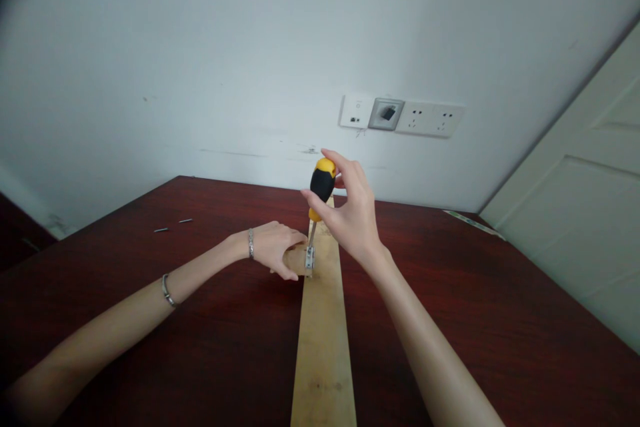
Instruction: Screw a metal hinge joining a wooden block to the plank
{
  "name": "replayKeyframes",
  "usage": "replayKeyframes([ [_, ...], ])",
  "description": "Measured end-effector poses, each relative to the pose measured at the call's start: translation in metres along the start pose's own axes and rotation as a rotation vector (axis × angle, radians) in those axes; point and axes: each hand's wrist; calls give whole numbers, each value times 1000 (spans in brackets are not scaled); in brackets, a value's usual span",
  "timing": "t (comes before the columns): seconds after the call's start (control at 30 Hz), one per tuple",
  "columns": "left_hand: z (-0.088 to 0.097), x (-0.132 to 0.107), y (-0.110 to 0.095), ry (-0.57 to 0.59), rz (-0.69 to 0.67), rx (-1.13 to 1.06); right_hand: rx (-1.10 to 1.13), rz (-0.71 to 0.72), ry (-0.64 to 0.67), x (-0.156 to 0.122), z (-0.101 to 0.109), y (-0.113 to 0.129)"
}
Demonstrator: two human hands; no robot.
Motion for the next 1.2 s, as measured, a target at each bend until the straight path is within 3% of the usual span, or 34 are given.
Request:
replayKeyframes([
  [0.33, -1, 1, 0, 17, -14, 6, 35, -4, -86, 5, 9, 6],
  [0.43, -1, 0, 2, 10, -7, 3, 83, -105, -115, 8, 15, 3],
  [0.53, 0, -1, 6, 4, 12, -1, 50, -270, -122, 9, 21, -14],
  [0.7, 0, -5, 19, -39, 29, -15, -177, -553, 125, -3, 19, -64],
  [0.77, -1, -6, 23, -52, 27, -19, -156, -753, 275, -13, 13, -81],
  [0.83, -2, -6, 25, -52, 30, -21, -117, -849, 348, -25, 6, -93],
  [1.0, -2, -7, 24, -53, 31, -28, -42, -986, 482, -46, -10, -104],
  [1.2, -1, -7, 23, -46, 31, -42, -88, -1046, 558, -54, -18, -105],
])
Point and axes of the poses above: each hand's wrist, its own x-axis towards the middle knuckle, its own z-axis out of the back of the hand, y = z × x, and after that the axes turned 11 degrees about x, right-handed
